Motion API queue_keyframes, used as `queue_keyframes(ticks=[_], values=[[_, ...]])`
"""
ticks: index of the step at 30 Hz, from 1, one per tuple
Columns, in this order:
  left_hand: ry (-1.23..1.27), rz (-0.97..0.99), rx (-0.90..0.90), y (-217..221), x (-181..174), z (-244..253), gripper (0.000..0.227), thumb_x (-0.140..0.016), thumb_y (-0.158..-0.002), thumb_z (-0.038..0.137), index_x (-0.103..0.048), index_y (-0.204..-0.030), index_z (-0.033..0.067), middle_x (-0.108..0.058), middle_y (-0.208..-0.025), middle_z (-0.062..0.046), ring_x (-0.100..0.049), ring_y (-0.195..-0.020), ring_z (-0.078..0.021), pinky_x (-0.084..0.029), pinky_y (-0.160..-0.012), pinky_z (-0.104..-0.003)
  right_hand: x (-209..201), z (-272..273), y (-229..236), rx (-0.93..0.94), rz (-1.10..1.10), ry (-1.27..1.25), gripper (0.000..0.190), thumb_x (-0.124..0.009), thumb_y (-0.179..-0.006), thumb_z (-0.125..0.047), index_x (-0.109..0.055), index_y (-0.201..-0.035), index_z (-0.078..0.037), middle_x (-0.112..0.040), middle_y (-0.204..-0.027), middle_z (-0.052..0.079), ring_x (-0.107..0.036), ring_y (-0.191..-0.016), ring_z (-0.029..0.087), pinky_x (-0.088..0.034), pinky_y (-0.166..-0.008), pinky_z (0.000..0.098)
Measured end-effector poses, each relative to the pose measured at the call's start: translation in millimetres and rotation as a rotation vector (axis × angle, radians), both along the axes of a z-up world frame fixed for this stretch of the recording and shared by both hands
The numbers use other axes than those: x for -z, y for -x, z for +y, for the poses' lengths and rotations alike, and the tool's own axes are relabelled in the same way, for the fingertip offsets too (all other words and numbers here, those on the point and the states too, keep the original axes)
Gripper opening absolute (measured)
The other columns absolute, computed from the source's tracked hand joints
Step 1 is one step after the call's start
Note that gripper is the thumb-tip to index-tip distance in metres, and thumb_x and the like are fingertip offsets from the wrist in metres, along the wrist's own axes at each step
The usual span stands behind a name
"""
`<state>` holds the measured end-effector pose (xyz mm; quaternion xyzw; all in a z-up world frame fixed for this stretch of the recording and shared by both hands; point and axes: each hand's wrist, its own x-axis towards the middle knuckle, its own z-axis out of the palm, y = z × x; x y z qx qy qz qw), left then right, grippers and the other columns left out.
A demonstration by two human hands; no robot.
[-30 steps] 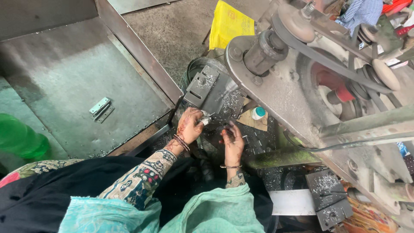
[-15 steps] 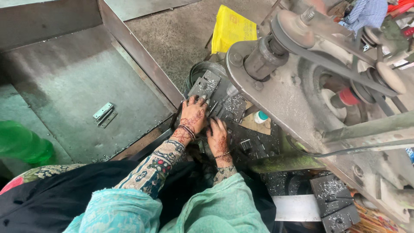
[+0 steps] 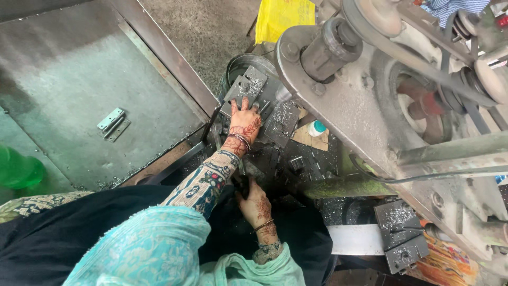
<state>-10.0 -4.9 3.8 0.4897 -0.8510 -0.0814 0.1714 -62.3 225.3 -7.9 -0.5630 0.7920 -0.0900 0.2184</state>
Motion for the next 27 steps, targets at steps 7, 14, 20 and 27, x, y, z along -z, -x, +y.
queue_keyframes(ticks=[7,14,20,27], values=[[0.060,0.083,0.041,-1.0,4.5,-5.7,0.039,-0.053,-0.091,0.019,-0.072,-0.124,0.0064,-0.057,-0.143,-0.006,-0.033,-0.144,-0.0376,-0.017,-0.116,-0.070,60.4,31.5,-15.4,0.019,-0.078,0.170,0.084,-0.077,-0.082,-0.027,-0.036,-0.153,-0.009,-0.060,-0.137,0.024,-0.062,-0.118,0.045,-0.053,-0.095,0.0494],[0.031,-0.006,0.065,-3.7,9.2,-10.5,0.041,-0.049,-0.095,0.014,-0.068,-0.131,0.0088,-0.053,-0.149,-0.004,-0.032,-0.147,-0.0352,-0.017,-0.119,-0.069,36.6,8.6,6.1,0.007,-0.028,0.069,0.078,-0.076,-0.084,-0.031,-0.042,-0.152,-0.011,-0.069,-0.120,0.025,-0.066,-0.111,0.045,-0.055,-0.092,0.0497],[-0.015,0.023,0.056,21.0,10.3,-34.7,0.040,-0.046,-0.098,0.015,-0.066,-0.133,0.0109,-0.053,-0.150,-0.004,-0.030,-0.149,-0.0349,-0.016,-0.119,-0.070,25.2,2.3,5.6,0.061,-0.037,-0.085,0.073,-0.072,-0.089,-0.032,-0.042,-0.152,-0.013,-0.068,-0.123,0.024,-0.066,-0.113,0.044,-0.054,-0.096,0.0479],[0.059,0.049,0.055,3.4,37.4,-16.0,0.045,-0.048,-0.095,0.015,-0.065,-0.136,0.0106,-0.053,-0.149,-0.004,-0.030,-0.148,-0.0374,-0.017,-0.118,-0.071,66.5,37.3,-16.5,-0.030,-0.123,0.291,0.075,-0.073,-0.086,-0.027,-0.041,-0.151,-0.009,-0.059,-0.137,0.028,-0.060,-0.117,0.049,-0.053,-0.095,0.0494]])
